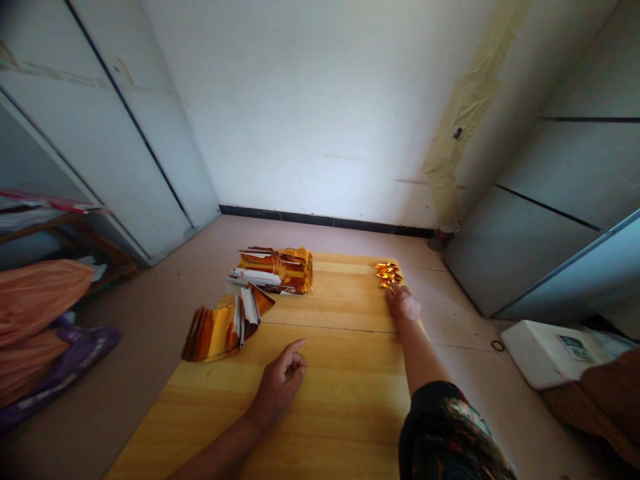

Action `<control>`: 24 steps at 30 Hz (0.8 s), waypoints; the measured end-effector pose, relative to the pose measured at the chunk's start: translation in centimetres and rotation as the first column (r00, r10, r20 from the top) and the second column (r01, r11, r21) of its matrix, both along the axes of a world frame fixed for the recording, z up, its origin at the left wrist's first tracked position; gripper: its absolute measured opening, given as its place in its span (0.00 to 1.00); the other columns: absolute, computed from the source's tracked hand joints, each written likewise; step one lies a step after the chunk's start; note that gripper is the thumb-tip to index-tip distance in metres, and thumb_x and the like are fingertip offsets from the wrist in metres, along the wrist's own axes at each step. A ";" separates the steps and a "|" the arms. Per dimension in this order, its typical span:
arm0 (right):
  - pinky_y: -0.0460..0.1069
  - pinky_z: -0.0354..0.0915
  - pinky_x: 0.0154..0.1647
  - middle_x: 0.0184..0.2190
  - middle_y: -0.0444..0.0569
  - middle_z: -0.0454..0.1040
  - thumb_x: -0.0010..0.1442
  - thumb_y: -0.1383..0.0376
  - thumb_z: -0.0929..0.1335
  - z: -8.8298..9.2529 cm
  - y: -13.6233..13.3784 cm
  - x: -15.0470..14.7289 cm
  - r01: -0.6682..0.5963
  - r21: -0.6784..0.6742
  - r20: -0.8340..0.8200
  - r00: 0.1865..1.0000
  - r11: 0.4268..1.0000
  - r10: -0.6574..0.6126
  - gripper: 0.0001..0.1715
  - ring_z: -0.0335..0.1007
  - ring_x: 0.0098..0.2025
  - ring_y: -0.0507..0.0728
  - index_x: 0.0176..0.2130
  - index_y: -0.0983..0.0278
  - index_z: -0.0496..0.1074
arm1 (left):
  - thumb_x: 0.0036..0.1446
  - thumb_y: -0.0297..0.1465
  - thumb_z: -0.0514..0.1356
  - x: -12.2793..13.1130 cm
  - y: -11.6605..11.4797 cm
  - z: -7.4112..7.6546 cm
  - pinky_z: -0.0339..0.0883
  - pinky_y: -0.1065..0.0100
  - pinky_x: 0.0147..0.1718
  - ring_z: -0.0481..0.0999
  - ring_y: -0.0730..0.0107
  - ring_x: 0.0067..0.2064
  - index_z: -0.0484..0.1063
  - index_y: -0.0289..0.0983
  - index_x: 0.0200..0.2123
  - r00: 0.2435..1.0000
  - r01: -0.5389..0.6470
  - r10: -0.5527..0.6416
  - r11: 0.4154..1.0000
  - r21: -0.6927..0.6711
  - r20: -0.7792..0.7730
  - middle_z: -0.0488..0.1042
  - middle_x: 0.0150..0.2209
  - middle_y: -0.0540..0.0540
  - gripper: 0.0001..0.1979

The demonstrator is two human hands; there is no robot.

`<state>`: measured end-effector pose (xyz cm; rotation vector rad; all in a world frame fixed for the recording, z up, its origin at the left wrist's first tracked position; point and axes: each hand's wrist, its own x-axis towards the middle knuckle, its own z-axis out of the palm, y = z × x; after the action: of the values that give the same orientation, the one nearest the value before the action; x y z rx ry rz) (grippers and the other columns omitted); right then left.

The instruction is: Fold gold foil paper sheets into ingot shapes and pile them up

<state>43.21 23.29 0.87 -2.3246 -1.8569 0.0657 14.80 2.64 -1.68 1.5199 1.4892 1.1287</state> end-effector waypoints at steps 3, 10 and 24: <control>0.48 0.62 0.39 0.49 0.49 0.70 0.64 0.51 0.56 0.3 -0.1 -0.4 -0.009 -0.056 0.018 1.000 0.998 0.011 0.23 0.70 0.43 0.57 0.53 0.52 0.68 | 0.50 0.26 0.52 0.0 0.0 -0.1 0.65 0.71 0.34 0.70 0.73 0.31 0.65 0.34 0.53 1.000 0.000 0.000 1.000 0.009 -0.007 0.70 0.29 0.51 0.24; 0.51 0.64 0.41 0.48 0.52 0.70 0.65 0.51 0.54 0.6 0.1 -0.9 0.000 -0.101 0.036 0.999 0.995 0.003 0.25 0.70 0.44 0.59 0.47 0.57 0.72 | 0.51 0.26 0.52 0.0 0.0 -0.1 0.65 0.71 0.35 0.71 0.73 0.32 0.66 0.35 0.52 1.000 0.007 -0.006 1.000 0.023 -0.020 0.71 0.30 0.50 0.23; 0.52 0.64 0.42 0.52 0.53 0.67 0.66 0.54 0.53 1.1 0.3 -1.6 0.028 -0.136 0.073 0.997 0.990 -0.018 0.24 0.70 0.46 0.59 0.51 0.57 0.69 | 0.50 0.25 0.53 0.0 0.0 -0.1 0.65 0.72 0.35 0.71 0.74 0.32 0.66 0.35 0.52 1.000 -0.008 0.008 1.000 0.029 -0.008 0.71 0.30 0.50 0.23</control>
<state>41.61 23.55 1.99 -2.4706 -1.9151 0.1119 14.84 2.65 -1.82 1.5406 1.4918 1.1547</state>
